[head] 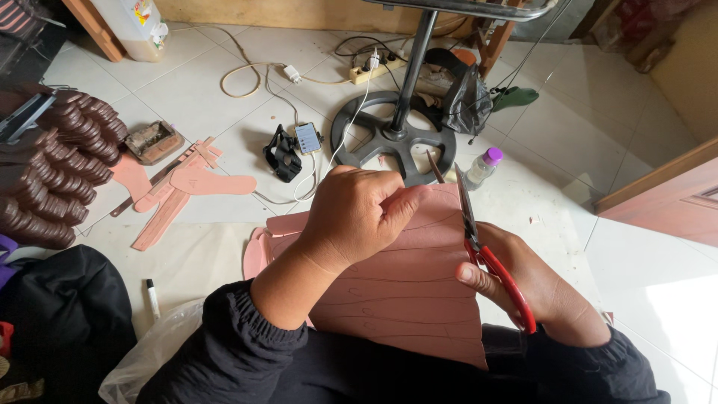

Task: The person sits on the floor and uses red-handled scissors to cut elongated shapes from a large sheet of pink foam. They follow pre-drawn outlines, rotate the sheet as needed, and place the finished pieces on the floor.

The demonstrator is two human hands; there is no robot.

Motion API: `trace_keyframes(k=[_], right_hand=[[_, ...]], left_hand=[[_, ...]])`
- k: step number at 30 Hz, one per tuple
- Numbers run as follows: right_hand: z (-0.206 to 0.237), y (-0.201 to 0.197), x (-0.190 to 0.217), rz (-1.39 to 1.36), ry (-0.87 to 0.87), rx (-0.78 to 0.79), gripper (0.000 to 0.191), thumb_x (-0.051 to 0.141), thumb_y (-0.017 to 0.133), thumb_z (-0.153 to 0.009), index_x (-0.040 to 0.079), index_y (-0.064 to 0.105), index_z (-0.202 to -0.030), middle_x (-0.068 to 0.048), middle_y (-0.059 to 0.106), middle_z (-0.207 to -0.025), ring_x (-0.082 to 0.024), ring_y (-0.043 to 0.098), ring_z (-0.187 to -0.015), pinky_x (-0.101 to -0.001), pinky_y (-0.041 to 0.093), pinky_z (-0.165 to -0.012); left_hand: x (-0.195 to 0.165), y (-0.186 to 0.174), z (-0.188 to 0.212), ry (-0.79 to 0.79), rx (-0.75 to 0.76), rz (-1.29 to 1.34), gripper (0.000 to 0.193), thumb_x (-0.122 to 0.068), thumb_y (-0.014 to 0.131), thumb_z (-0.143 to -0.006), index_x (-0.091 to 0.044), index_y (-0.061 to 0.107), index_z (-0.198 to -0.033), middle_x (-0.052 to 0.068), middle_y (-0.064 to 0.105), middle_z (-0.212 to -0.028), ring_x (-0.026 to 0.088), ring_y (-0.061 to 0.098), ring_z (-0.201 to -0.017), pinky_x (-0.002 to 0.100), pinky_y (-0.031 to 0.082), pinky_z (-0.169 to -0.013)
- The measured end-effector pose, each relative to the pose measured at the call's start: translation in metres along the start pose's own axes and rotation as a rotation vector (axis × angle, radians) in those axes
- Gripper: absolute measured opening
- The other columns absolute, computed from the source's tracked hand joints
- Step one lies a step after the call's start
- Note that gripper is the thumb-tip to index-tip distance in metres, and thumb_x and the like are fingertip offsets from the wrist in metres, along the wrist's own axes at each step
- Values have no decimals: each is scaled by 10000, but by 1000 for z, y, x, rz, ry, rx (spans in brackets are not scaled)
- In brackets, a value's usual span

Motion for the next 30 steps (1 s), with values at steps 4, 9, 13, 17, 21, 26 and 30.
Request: trace_keyframes(k=[4,9,13,17,21,26,30], right_hand=[[3,-1,-9,18,102,-18,712,733,562,-785,25,595,-854,-64,540,-649,-160,508,-640,-352,479,-558],[-1,3,-18,-19,123,-49,659,667,571,-837,8,594,-825,-67,560,-663,-158,521,-644,-351,496,-559],[1,3,-19,-52,82,-97,581,595,534,-911,21,609,-862,-51,575,-661,-137,518,-645,-341,494,-556],[3,4,-26,-7,164,-125,559,550,554,-924,5,605,-814,-63,553,-615,-145,499,-609,-354,486,-543],[3,3,-23,25,143,-156,557,529,556,-941,-1,587,-771,-75,523,-594,-151,467,-597,-367,468,-529],[1,2,-19,93,113,-201,561,502,563,-949,-3,577,-707,-87,513,-560,-168,457,-554,-382,456,-506],[1,2,-17,100,95,-222,532,471,579,-950,4,578,-697,-83,514,-549,-165,458,-543,-384,459,-496]], left_hand=[[-1,2,0,4,-11,-7,419,-313,724,-954,-70,593,-638,132,573,-569,350,581,-529,437,441,-510],[-1,6,1,-15,0,7,422,-308,722,-959,-71,597,-632,129,571,-560,339,604,-532,426,454,-511],[-1,5,1,-27,-8,13,406,-304,724,-952,-71,613,-639,128,576,-561,336,612,-532,423,459,-508],[-1,4,2,-25,-20,17,403,-298,725,-948,-69,613,-636,133,568,-556,339,613,-533,422,468,-516],[2,5,2,-45,-20,7,418,-294,734,-937,-65,601,-613,142,558,-543,344,603,-517,425,461,-505],[3,5,2,-34,-37,-14,420,-295,724,-949,-69,597,-618,136,561,-544,344,607,-524,429,469,-520],[5,7,3,-39,-34,-26,428,-304,718,-953,-73,595,-614,134,561,-543,343,607,-523,431,471,-526]])
Point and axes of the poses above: each hand's wrist, its own z-axis away from the middle knuckle, its own y-axis out of the palm, x = y × z, the point moved 9 cm from there along -z, towards the middle knuckle
